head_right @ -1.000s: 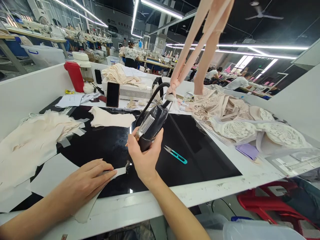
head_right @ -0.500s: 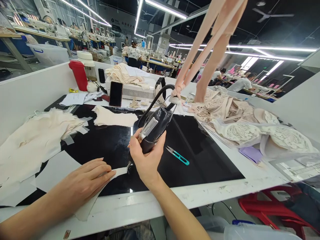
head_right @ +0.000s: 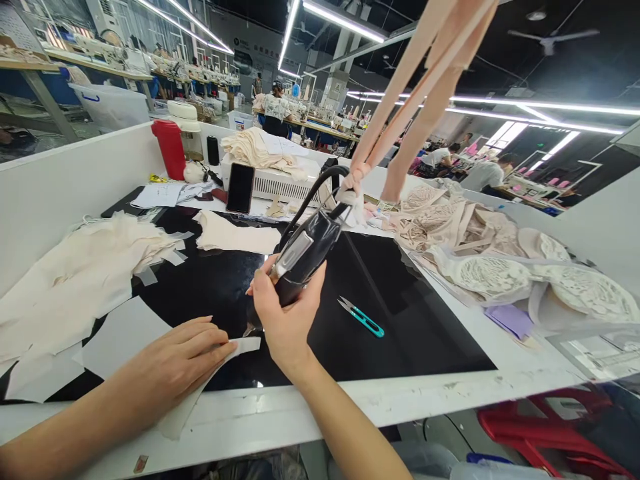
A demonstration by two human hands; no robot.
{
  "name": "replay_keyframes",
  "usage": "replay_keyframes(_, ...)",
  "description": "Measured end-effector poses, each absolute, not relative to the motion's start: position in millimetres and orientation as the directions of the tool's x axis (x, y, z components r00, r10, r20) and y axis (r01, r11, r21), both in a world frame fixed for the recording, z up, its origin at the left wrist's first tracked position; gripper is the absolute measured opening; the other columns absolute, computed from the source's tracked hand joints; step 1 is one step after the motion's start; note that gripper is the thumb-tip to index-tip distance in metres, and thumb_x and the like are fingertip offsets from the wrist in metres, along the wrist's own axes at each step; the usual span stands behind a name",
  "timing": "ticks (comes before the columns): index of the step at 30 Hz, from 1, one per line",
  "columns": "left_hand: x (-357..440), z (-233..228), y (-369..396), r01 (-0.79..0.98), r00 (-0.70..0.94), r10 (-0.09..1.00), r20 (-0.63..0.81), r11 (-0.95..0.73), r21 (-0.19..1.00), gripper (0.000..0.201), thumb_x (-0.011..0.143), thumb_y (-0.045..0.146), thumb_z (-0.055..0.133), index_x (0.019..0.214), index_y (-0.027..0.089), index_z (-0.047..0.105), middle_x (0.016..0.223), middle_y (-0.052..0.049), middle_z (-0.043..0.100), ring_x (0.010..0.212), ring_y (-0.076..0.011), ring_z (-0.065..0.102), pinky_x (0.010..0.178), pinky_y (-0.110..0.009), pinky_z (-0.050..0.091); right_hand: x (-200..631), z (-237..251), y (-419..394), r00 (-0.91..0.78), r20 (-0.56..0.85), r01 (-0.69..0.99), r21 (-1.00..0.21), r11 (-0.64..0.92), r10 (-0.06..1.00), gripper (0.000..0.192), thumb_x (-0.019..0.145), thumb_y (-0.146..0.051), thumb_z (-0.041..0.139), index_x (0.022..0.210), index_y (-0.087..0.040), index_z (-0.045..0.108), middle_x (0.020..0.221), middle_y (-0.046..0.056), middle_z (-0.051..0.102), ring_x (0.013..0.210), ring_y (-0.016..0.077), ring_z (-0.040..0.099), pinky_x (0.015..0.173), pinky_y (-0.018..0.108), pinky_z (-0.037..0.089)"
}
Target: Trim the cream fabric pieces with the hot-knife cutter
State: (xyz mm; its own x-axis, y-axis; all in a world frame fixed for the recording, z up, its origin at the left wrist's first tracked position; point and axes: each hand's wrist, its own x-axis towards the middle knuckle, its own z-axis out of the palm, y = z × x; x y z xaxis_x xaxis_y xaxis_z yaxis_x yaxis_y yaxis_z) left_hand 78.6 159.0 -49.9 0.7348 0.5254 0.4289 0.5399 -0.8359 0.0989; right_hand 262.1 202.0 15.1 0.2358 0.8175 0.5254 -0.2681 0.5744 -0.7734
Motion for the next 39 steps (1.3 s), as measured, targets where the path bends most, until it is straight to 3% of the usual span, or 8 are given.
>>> replay_keyframes(11, 79.3, -50.5, 159.5, 0.538, 0.725, 0.521, 0.450, -0.837, 0.102, 0.030, 0.100, -0.001, 0.046, 0.119, 0.013, 0.064, 0.098, -0.005, 0.064, 0.091, -0.0205, 0.065, 0.108, -0.050, 0.050, 258.1, 10.7, 199.3, 0.194, 0.556, -0.244, -0.770, 0.589, 0.808, 0.027, 0.092, -0.021, 0.069, 0.108, -0.028, 0.048, 0.088, -0.006, 0.063, 0.062, 0.0083, 0.061, 0.060, 0.026, 0.056)
replay_keyframes(23, 78.5, -56.3, 159.6, 0.545, 0.715, 0.530, 0.456, -0.831, 0.112, 0.031, 0.099, -0.001, 0.047, 0.120, 0.014, 0.064, 0.101, -0.005, 0.065, 0.095, -0.0206, 0.065, 0.112, -0.050, 0.048, 270.9, 10.2, 197.6, 0.235, 0.558, -0.222, -0.766, 0.603, 0.796, 0.037, 0.092, -0.021, 0.069, 0.121, -0.031, 0.050, 0.089, -0.006, 0.062, 0.062, 0.0089, 0.060, 0.060, 0.027, 0.054)
replay_keyframes(29, 78.2, -55.6, 158.8, 0.552, 0.712, 0.546, 0.442, -0.824, 0.129, 0.035, 0.099, -0.004, 0.044, 0.121, 0.016, 0.064, 0.102, -0.005, 0.066, 0.097, -0.0198, 0.067, 0.114, -0.051, 0.047, 270.3, 12.4, 198.8, 0.235, 0.557, -0.207, -0.772, 0.601, 0.796, 0.026, 0.092, -0.022, 0.068, 0.110, -0.029, 0.049, 0.088, -0.005, 0.062, 0.062, 0.0092, 0.060, 0.059, 0.028, 0.055)
replay_keyframes(39, 79.7, -53.1, 160.4, 0.530, 0.724, 0.512, 0.463, -0.842, 0.102, 0.039, 0.098, -0.003, 0.045, 0.129, 0.014, 0.061, 0.100, -0.004, 0.065, 0.094, -0.0208, 0.068, 0.111, -0.052, 0.049, 262.9, 12.6, 183.9, 0.192, 0.524, -0.293, -0.777, 0.558, 0.830, 0.046, 0.090, -0.028, 0.072, 0.129, -0.032, 0.047, 0.087, -0.005, 0.062, 0.059, 0.0095, 0.060, 0.057, 0.028, 0.055)
